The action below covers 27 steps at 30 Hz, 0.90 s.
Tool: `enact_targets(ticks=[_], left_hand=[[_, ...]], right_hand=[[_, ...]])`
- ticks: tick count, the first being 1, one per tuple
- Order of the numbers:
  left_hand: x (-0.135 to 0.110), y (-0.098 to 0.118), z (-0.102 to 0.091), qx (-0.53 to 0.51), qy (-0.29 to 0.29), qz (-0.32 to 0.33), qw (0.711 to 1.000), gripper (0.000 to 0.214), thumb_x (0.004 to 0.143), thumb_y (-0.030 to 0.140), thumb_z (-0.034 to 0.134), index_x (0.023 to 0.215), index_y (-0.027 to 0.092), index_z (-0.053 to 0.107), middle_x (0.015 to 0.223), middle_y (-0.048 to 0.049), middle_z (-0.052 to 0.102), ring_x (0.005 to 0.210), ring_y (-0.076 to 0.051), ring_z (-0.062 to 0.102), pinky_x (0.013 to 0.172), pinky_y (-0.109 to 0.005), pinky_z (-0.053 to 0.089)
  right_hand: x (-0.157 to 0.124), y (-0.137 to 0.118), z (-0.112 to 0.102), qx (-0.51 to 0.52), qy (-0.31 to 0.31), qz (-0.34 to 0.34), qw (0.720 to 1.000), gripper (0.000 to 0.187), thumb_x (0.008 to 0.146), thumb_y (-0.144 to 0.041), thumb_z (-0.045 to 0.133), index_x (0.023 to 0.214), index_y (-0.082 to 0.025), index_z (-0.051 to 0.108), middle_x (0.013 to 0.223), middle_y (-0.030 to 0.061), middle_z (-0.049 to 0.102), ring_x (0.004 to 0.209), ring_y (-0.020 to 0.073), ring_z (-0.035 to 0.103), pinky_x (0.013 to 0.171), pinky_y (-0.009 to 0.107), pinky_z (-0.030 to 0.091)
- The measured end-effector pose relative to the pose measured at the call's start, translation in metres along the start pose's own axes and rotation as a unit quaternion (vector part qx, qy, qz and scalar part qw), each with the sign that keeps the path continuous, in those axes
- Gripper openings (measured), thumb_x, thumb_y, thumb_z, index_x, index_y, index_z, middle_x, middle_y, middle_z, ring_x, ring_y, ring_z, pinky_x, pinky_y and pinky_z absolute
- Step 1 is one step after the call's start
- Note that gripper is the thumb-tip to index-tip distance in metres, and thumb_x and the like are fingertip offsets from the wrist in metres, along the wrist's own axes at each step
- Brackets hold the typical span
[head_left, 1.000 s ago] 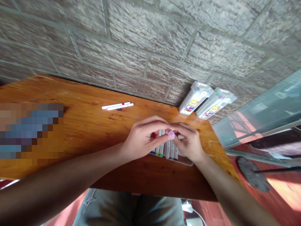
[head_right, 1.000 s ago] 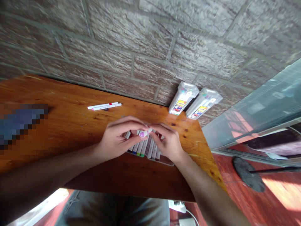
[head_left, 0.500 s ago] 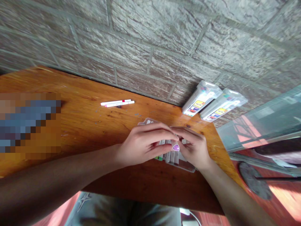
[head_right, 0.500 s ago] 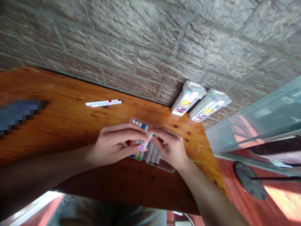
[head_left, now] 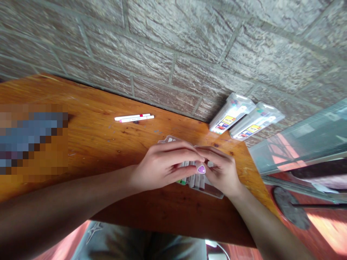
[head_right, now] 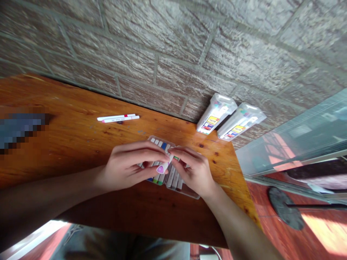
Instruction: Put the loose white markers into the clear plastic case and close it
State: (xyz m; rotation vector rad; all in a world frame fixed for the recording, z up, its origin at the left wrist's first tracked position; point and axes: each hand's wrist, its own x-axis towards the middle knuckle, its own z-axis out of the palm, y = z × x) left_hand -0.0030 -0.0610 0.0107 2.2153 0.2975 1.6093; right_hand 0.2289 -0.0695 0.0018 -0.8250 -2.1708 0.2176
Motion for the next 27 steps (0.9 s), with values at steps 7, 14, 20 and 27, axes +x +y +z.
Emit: enact_targets(ticks=[7,14,20,27], left_hand=[[-0.005,-0.007,0.000,0.009,0.020,-0.092,0.996,0.013,0.093,0.021,0.079,0.104,0.016,0.075,0.092,-0.0050,0.077,0.064,-0.008,0.062,0.062,-0.020,0.051],[-0.002,-0.010,-0.001,-0.015,0.072,-0.223,0.972,0.015,0.094,0.030,0.077,0.096,0.015,0.075,0.059,0.0056,0.056,0.051,-0.007,0.047,0.051,-0.020,0.038],[-0.001,-0.014,0.003,-0.119,0.096,-0.319,0.935,0.019,0.092,0.036,0.077,0.097,0.018,0.072,0.079,-0.0016,0.071,0.057,-0.009,0.057,0.049,-0.021,0.037],[0.008,-0.024,0.002,-0.234,0.123,-0.388,0.883,0.024,0.087,0.034,0.081,0.087,0.016,0.065,0.069,0.0041,0.066,0.043,-0.004,0.048,0.041,-0.017,0.036]], right_hand=[[0.000,-0.004,0.002,-0.006,-0.018,-0.001,1.000,0.020,0.095,-0.010,0.073,0.112,-0.019,0.076,0.092,0.0047,0.078,0.068,0.0129,0.070,0.062,0.023,0.057],[-0.002,-0.010,0.001,-0.019,-0.029,0.023,0.999,0.019,0.091,-0.009,0.073,0.107,-0.018,0.075,0.071,-0.0026,0.066,0.055,0.0093,0.060,0.047,0.018,0.046],[-0.004,-0.011,-0.003,-0.012,-0.026,0.039,0.999,0.022,0.090,-0.010,0.072,0.109,-0.019,0.076,0.070,-0.0033,0.068,0.054,0.0101,0.061,0.048,0.019,0.049],[-0.008,-0.015,0.001,0.061,-0.015,0.091,0.994,0.036,0.093,-0.011,0.070,0.128,-0.018,0.076,0.066,-0.0026,0.075,0.045,0.0093,0.058,0.049,0.021,0.053]])
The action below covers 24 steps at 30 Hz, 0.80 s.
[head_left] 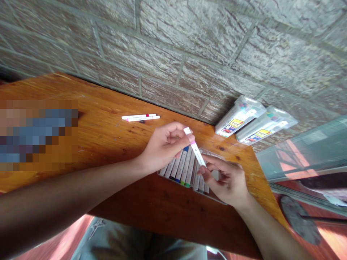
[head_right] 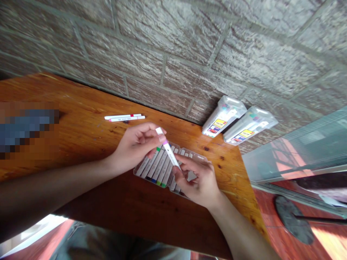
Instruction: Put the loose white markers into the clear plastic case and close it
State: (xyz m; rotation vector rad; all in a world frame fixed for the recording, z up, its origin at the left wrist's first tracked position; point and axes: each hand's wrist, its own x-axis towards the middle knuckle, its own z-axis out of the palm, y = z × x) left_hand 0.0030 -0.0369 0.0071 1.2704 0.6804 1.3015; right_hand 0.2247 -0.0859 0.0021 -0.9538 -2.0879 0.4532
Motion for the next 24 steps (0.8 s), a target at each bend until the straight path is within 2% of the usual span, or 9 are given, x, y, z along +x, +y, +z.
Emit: enact_targets(ticks=[4,7,9,12,15,18,21,24], left_hand=[[0.007,-0.006,-0.005,-0.050,0.014,-0.069,0.996,0.029,0.086,0.038,0.083,0.085,0.015,0.065,0.067,0.0044,0.065,0.043,-0.004,0.049,0.042,-0.017,0.037],[0.010,-0.011,-0.008,-0.089,0.029,-0.112,0.989,0.032,0.081,0.037,0.088,0.090,0.014,0.067,0.065,0.0049,0.064,0.043,-0.003,0.047,0.041,-0.015,0.036],[0.011,-0.012,-0.009,-0.114,0.045,-0.141,0.982,0.038,0.075,0.034,0.092,0.097,0.015,0.067,0.066,0.0052,0.065,0.043,-0.003,0.047,0.041,-0.016,0.037],[0.011,-0.011,-0.009,-0.151,0.060,-0.188,0.969,0.041,0.074,0.031,0.093,0.100,0.015,0.067,0.064,0.0063,0.063,0.043,-0.003,0.047,0.042,-0.016,0.039],[0.012,-0.009,-0.010,-0.191,0.048,-0.226,0.954,0.029,0.079,0.029,0.089,0.089,0.015,0.066,0.066,0.0051,0.062,0.045,-0.003,0.047,0.044,-0.015,0.040],[0.012,-0.007,-0.010,-0.227,0.039,-0.257,0.939,0.026,0.082,0.026,0.086,0.079,0.014,0.063,0.066,0.0034,0.063,0.048,-0.004,0.051,0.047,-0.016,0.043],[0.013,-0.006,-0.009,-0.231,0.052,-0.291,0.927,0.020,0.086,0.024,0.081,0.079,0.013,0.066,0.070,-0.0006,0.069,0.055,-0.007,0.060,0.052,-0.018,0.048],[0.013,-0.004,-0.007,-0.232,0.055,-0.305,0.922,0.017,0.089,0.023,0.078,0.081,0.013,0.068,0.072,-0.0025,0.071,0.056,-0.008,0.062,0.053,-0.020,0.049]], right_hand=[[-0.004,-0.004,0.007,0.133,-0.043,0.065,0.988,0.062,0.093,-0.010,0.071,0.153,-0.021,0.060,0.091,0.0058,0.084,0.055,0.0121,0.069,0.054,0.023,0.060],[-0.006,-0.008,0.009,0.198,-0.055,0.044,0.978,0.071,0.090,-0.005,0.072,0.157,-0.025,0.057,0.113,0.0122,0.083,0.068,0.0149,0.074,0.063,0.028,0.066],[-0.008,-0.010,0.009,0.213,-0.058,0.029,0.975,0.073,0.090,-0.002,0.072,0.156,-0.029,0.058,0.121,0.0130,0.080,0.073,0.0154,0.074,0.067,0.031,0.066],[-0.010,-0.010,0.008,0.219,-0.058,0.031,0.973,0.077,0.089,-0.001,0.073,0.157,-0.033,0.057,0.127,0.0130,0.078,0.074,0.0154,0.074,0.069,0.032,0.066],[-0.010,-0.010,0.007,0.225,-0.052,0.032,0.972,0.080,0.089,0.001,0.072,0.159,-0.035,0.054,0.134,0.0141,0.076,0.075,0.0151,0.073,0.068,0.032,0.065],[-0.007,-0.010,0.006,0.220,-0.053,0.035,0.973,0.080,0.090,0.001,0.071,0.159,-0.036,0.053,0.135,0.0141,0.076,0.072,0.0141,0.072,0.066,0.031,0.064],[-0.006,-0.011,0.005,0.212,-0.059,0.040,0.975,0.079,0.091,0.000,0.071,0.159,-0.036,0.053,0.134,0.0141,0.077,0.072,0.0145,0.073,0.066,0.032,0.065],[-0.007,-0.010,0.005,0.205,-0.057,0.037,0.976,0.078,0.091,0.000,0.071,0.159,-0.034,0.053,0.131,0.0143,0.078,0.071,0.0147,0.073,0.067,0.033,0.066]])
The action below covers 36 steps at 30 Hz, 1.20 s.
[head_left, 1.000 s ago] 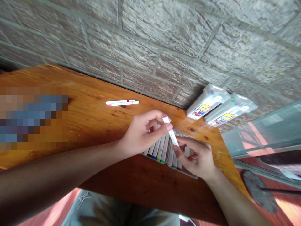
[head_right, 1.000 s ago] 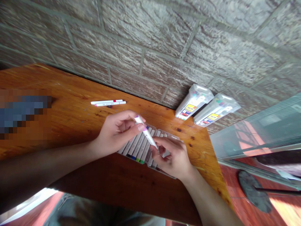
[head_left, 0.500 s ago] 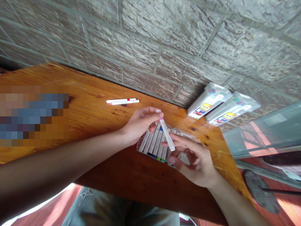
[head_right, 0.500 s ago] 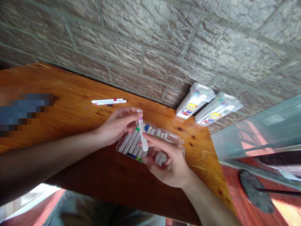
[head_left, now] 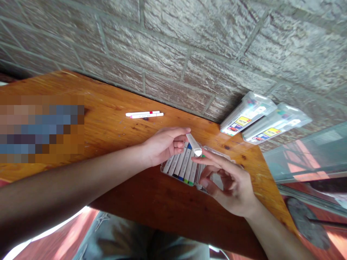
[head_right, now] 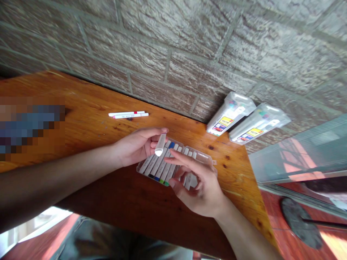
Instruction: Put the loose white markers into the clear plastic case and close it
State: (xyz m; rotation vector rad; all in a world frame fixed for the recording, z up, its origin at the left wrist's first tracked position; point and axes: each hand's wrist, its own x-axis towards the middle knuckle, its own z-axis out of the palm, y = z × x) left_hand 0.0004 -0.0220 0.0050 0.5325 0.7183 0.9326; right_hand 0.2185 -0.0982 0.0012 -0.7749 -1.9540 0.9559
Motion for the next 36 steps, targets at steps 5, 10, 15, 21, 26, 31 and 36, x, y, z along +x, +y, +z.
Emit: enact_targets(ticks=[5,10,15,21,26,31,36], left_hand=[[0.000,0.002,0.002,-0.012,0.009,-0.005,1.000,0.015,0.091,0.020,0.077,0.081,0.013,0.068,0.069,-0.0014,0.069,0.053,-0.008,0.060,0.051,-0.019,0.048],[-0.003,-0.002,0.002,-0.009,-0.024,0.018,1.000,0.023,0.088,0.022,0.083,0.076,0.013,0.065,0.065,0.0024,0.066,0.049,-0.004,0.055,0.049,-0.015,0.047],[-0.007,-0.012,0.003,0.026,-0.052,0.068,0.996,0.030,0.077,0.027,0.093,0.085,0.013,0.067,0.071,0.0028,0.069,0.055,-0.005,0.061,0.055,-0.016,0.052],[-0.005,-0.013,-0.002,0.062,-0.065,0.086,0.992,0.037,0.074,0.030,0.096,0.090,0.015,0.066,0.072,0.0030,0.071,0.056,-0.006,0.062,0.056,-0.016,0.051],[-0.004,-0.013,-0.003,0.128,-0.098,0.088,0.983,0.036,0.073,0.033,0.095,0.088,0.016,0.067,0.069,0.0041,0.068,0.055,-0.006,0.060,0.055,-0.017,0.047],[-0.009,-0.012,-0.005,0.380,-0.144,0.302,0.862,0.023,0.087,0.035,0.085,0.100,0.018,0.077,0.098,-0.0070,0.080,0.089,-0.018,0.074,0.080,-0.029,0.056],[-0.014,-0.010,-0.009,0.540,-0.187,0.547,0.611,0.013,0.095,0.029,0.078,0.106,0.022,0.080,0.101,-0.0075,0.083,0.100,-0.022,0.073,0.095,-0.036,0.054]], right_hand=[[-0.001,0.002,0.000,-0.013,0.000,-0.001,1.000,0.075,0.092,-0.002,0.072,0.158,-0.031,0.054,0.128,0.0147,0.079,0.071,0.0154,0.073,0.066,0.033,0.066],[0.002,0.001,0.003,-0.015,0.057,-0.026,0.998,0.073,0.087,-0.007,0.082,0.152,-0.031,0.060,0.117,0.0101,0.081,0.069,0.0159,0.074,0.062,0.030,0.066],[0.002,0.000,0.003,-0.048,0.134,-0.024,0.990,0.057,0.088,-0.016,0.085,0.142,-0.027,0.068,0.103,0.0061,0.084,0.075,0.0187,0.080,0.067,0.029,0.068],[0.001,0.001,0.001,-0.055,0.194,-0.012,0.979,0.035,0.090,-0.015,0.083,0.123,-0.025,0.079,0.088,0.0023,0.083,0.053,0.0132,0.072,0.051,0.025,0.063],[0.003,-0.002,0.001,-0.072,0.261,-0.005,0.963,0.020,0.093,-0.023,0.082,0.112,-0.021,0.082,0.068,0.0003,0.077,0.043,0.0140,0.066,0.042,0.026,0.058],[-0.001,-0.009,-0.003,-0.204,0.277,-0.078,0.936,0.022,0.088,-0.020,0.086,0.109,-0.025,0.083,0.088,0.0054,0.084,0.056,0.0183,0.073,0.053,0.032,0.065],[-0.003,-0.021,0.001,-0.268,0.227,-0.168,0.921,0.033,0.084,-0.013,0.088,0.112,-0.029,0.080,0.086,0.0032,0.083,0.069,0.0210,0.078,0.060,0.032,0.066]])
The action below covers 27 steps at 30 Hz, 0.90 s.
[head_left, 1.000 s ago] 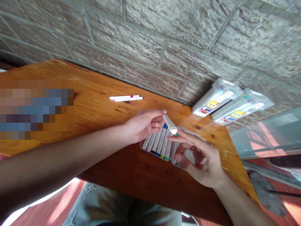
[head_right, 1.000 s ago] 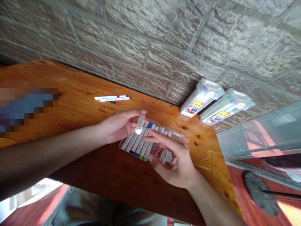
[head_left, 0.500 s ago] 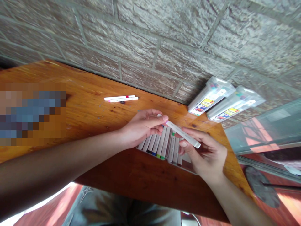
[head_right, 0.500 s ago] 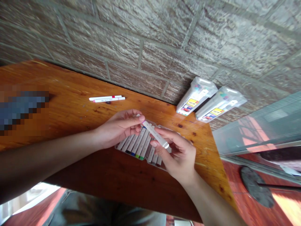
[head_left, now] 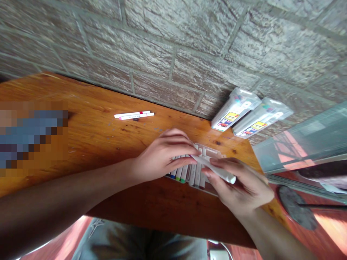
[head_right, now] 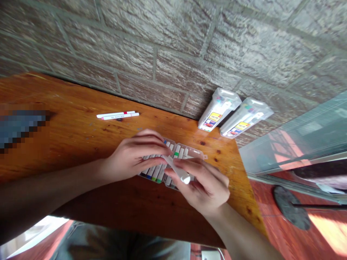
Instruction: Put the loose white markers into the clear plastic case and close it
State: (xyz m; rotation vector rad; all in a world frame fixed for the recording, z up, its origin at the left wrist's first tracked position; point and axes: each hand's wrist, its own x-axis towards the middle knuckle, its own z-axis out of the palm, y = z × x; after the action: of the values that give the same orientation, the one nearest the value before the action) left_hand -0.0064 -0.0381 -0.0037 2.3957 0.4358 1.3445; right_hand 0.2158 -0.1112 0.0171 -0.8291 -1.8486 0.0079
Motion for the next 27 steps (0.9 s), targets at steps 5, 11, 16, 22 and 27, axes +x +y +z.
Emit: enact_targets(ticks=[5,11,16,22,27], left_hand=[[-0.0048,0.0009,0.0032,0.086,0.007,0.073,0.994,0.017,0.096,0.025,0.075,0.113,0.023,0.076,0.104,-0.0065,0.083,0.100,-0.022,0.072,0.096,-0.036,0.055],[-0.0037,0.0052,0.0035,0.099,-0.028,0.090,0.991,0.020,0.097,0.017,0.072,0.117,0.020,0.070,0.109,-0.0079,0.083,0.100,-0.023,0.074,0.095,-0.038,0.054],[-0.0021,0.0084,0.0032,0.096,-0.035,0.087,0.991,0.020,0.097,0.011,0.069,0.116,0.019,0.070,0.109,-0.0078,0.082,0.098,-0.023,0.073,0.094,-0.038,0.055],[-0.0050,0.0083,0.0054,0.081,-0.037,0.083,0.993,0.022,0.095,0.008,0.071,0.115,0.017,0.069,0.108,-0.0079,0.081,0.099,-0.023,0.070,0.093,-0.039,0.056],[-0.0060,0.0078,0.0053,0.076,-0.039,0.081,0.993,0.022,0.096,0.007,0.069,0.115,0.017,0.068,0.108,-0.0082,0.080,0.098,-0.022,0.070,0.092,-0.039,0.057]], right_hand=[[-0.0026,-0.0055,0.0051,0.036,-0.022,0.005,0.999,0.041,0.082,-0.010,0.089,0.116,-0.030,0.078,0.084,0.0006,0.082,0.067,0.0189,0.077,0.057,0.029,0.062],[-0.0054,-0.0081,0.0064,0.034,-0.025,0.015,0.999,0.040,0.084,-0.010,0.087,0.117,-0.029,0.076,0.085,0.0005,0.081,0.065,0.0165,0.076,0.057,0.026,0.061],[-0.0045,-0.0068,0.0080,0.053,-0.027,0.005,0.998,0.035,0.087,-0.010,0.084,0.116,-0.026,0.075,0.086,0.0023,0.081,0.065,0.0160,0.076,0.058,0.025,0.061],[-0.0036,-0.0063,0.0099,0.068,-0.012,-0.018,0.997,0.030,0.088,-0.008,0.083,0.115,-0.020,0.076,0.086,0.0052,0.081,0.068,0.0143,0.076,0.061,0.022,0.060],[-0.0033,-0.0069,0.0091,0.078,-0.013,-0.017,0.997,0.030,0.086,-0.006,0.084,0.113,-0.016,0.076,0.085,0.0052,0.080,0.069,0.0123,0.075,0.065,0.019,0.060]])
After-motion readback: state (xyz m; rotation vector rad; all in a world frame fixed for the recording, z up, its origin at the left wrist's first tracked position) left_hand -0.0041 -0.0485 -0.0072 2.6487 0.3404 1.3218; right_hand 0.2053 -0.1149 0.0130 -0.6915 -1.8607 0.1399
